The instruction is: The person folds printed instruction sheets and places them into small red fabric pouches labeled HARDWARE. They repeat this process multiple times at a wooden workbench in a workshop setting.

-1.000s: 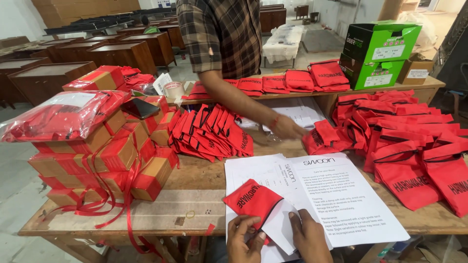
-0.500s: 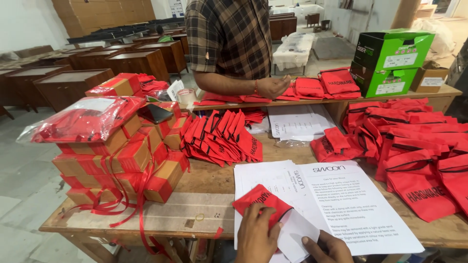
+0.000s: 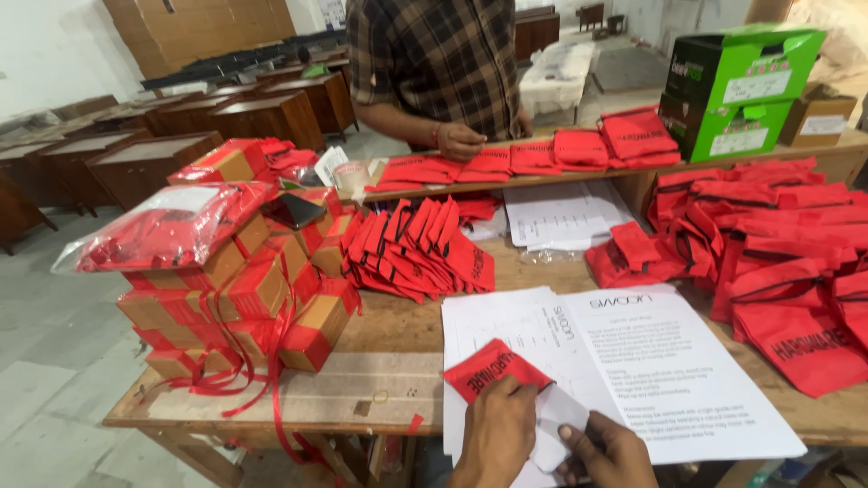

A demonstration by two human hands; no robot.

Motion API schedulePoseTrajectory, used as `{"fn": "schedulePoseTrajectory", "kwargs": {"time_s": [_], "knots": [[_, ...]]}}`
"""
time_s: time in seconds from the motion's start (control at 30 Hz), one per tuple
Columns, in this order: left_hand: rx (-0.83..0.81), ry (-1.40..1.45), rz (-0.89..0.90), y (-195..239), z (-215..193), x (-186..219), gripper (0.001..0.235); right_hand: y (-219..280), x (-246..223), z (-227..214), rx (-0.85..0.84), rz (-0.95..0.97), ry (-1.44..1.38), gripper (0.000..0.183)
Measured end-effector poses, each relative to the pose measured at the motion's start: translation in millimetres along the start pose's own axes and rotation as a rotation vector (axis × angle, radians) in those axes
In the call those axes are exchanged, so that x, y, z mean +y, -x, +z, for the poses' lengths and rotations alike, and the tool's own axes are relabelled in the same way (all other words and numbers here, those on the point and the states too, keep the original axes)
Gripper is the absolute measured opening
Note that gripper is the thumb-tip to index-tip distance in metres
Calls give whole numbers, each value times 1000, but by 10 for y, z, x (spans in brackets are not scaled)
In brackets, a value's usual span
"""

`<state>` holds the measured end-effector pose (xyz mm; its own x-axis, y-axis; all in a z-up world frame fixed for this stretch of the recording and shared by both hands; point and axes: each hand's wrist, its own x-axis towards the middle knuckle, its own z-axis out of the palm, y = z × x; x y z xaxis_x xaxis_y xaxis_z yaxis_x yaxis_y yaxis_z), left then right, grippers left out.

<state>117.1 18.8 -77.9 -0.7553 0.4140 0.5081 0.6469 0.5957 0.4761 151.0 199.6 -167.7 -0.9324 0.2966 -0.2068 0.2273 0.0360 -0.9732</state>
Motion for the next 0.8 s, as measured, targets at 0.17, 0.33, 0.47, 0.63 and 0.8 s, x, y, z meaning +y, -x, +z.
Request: {"fn": "schedulePoseTrajectory", "kwargs": {"time_s": [0.17, 0.33, 0.47, 0.63, 0.8], "knots": [[-23, 17, 9, 17, 48, -33, 11, -131, 91, 31, 12, -27, -56, 30], [18, 81, 53, 66, 100, -50, 20, -144, 17, 120, 40, -51, -103, 27], [23, 84, 38, 7, 112, -67, 21, -307, 122, 200, 108, -24, -134, 28], [55, 93, 11, 18, 164, -97, 23, -441, 327, 188, 121, -132, -61, 29], [48, 75, 20, -17, 129, -19, 24, -267, -39, 303, 96, -76, -103, 31]]}}
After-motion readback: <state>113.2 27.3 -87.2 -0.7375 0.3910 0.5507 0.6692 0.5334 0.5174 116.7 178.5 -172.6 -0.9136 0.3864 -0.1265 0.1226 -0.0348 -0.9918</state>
